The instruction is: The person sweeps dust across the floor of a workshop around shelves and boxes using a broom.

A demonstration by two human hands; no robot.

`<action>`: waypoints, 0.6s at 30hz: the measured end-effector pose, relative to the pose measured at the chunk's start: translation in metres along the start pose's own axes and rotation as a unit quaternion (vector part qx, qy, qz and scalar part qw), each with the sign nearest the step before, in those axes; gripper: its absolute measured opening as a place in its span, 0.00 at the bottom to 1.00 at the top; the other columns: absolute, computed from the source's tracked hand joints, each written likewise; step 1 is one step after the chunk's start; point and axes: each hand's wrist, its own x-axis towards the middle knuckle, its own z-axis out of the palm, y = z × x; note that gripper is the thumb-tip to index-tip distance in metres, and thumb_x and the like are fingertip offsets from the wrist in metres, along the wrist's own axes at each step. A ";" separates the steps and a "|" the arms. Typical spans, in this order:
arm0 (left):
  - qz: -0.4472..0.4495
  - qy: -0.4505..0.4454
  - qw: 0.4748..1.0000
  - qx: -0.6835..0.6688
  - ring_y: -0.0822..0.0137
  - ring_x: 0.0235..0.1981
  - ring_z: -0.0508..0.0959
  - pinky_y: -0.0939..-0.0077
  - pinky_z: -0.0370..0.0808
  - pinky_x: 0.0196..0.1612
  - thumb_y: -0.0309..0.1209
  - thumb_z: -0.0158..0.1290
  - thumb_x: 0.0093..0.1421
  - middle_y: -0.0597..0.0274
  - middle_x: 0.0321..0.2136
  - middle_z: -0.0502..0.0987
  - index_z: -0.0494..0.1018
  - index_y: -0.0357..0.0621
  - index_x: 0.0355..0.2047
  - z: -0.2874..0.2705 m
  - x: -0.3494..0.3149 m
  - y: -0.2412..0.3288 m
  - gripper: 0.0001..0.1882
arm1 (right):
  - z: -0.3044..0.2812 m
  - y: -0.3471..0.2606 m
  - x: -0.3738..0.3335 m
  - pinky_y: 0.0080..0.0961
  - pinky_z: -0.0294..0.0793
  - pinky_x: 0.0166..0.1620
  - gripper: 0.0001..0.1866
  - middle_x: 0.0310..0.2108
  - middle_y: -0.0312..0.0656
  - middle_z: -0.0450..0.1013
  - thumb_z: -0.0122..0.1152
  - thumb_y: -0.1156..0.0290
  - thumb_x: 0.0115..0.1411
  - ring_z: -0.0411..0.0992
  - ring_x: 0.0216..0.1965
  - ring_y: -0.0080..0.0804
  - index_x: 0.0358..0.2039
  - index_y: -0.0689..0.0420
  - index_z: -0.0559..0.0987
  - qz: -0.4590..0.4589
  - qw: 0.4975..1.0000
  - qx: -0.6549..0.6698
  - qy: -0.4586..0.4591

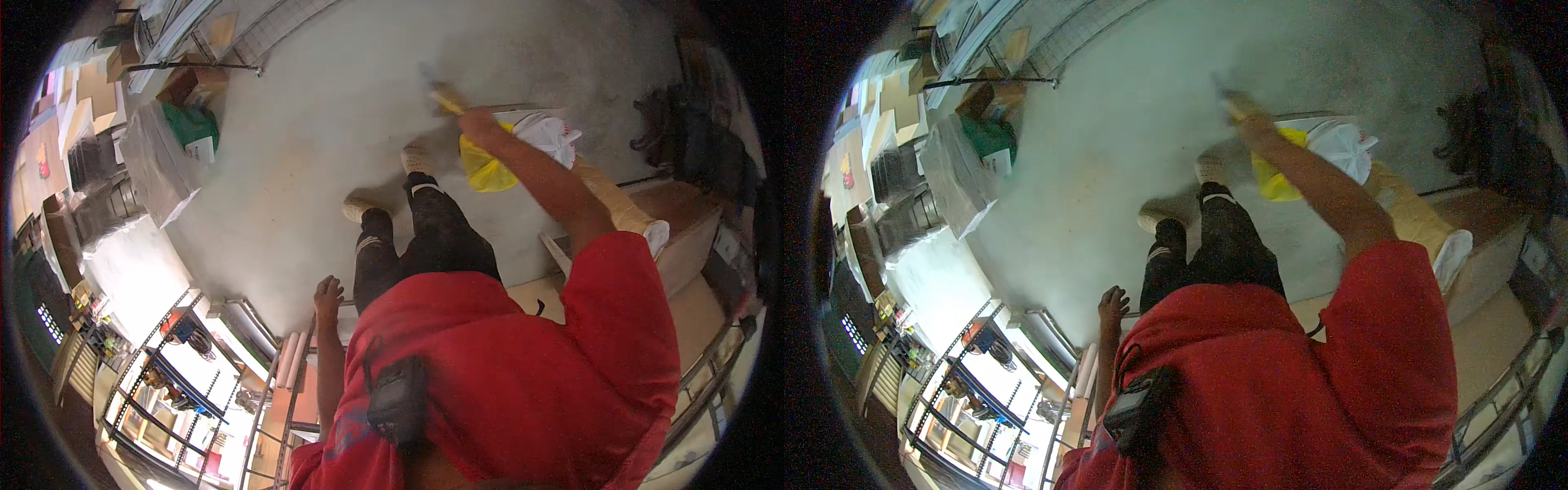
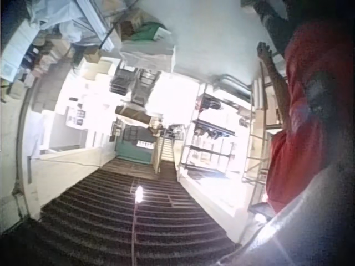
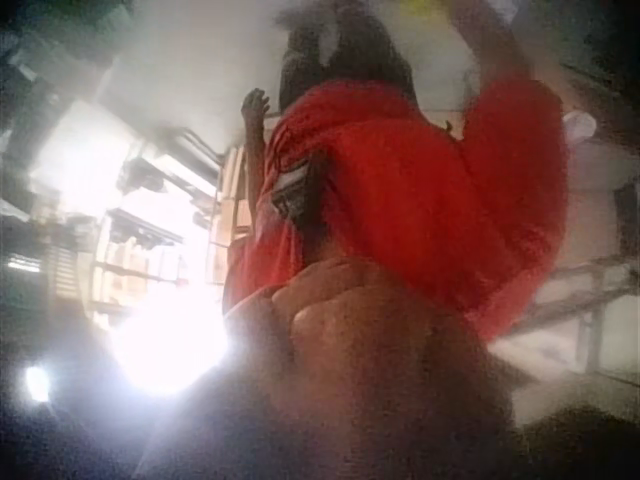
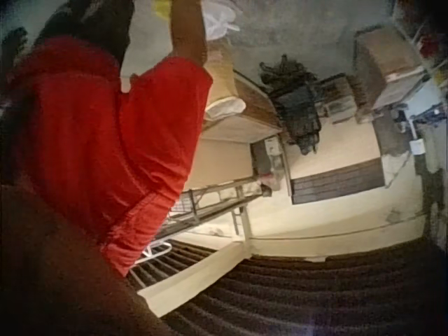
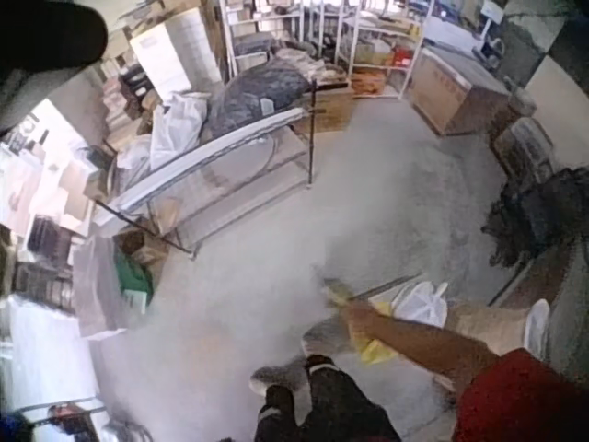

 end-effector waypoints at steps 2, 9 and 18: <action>-0.012 0.005 1.000 -0.015 0.66 0.34 0.73 0.77 0.69 0.30 0.34 0.49 0.52 0.60 0.36 0.71 0.64 0.39 0.45 0.001 0.001 -0.012 0.21 | -0.014 -0.055 0.007 0.37 0.71 0.32 0.10 0.25 0.50 0.72 0.48 0.71 0.45 0.72 0.29 0.43 0.26 0.59 0.77 -0.068 0.995 -0.015 -0.073; -0.026 0.033 0.999 0.000 0.67 0.33 0.73 0.77 0.70 0.30 0.36 0.48 0.52 0.60 0.35 0.71 0.64 0.40 0.45 0.023 -0.006 -0.004 0.21 | -0.014 -0.102 -0.002 0.39 0.70 0.33 0.08 0.25 0.49 0.71 0.51 0.71 0.44 0.71 0.30 0.44 0.24 0.59 0.76 -0.018 0.990 0.069 -0.121; -0.013 0.046 0.994 -0.102 0.67 0.32 0.74 0.75 0.71 0.32 0.39 0.48 0.52 0.58 0.36 0.72 0.66 0.40 0.45 0.035 0.011 -0.054 0.22 | -0.060 0.065 -0.097 0.33 0.61 0.49 0.24 0.44 0.55 0.65 0.46 0.68 0.46 0.64 0.45 0.49 0.47 0.57 0.66 0.103 0.980 0.164 -0.055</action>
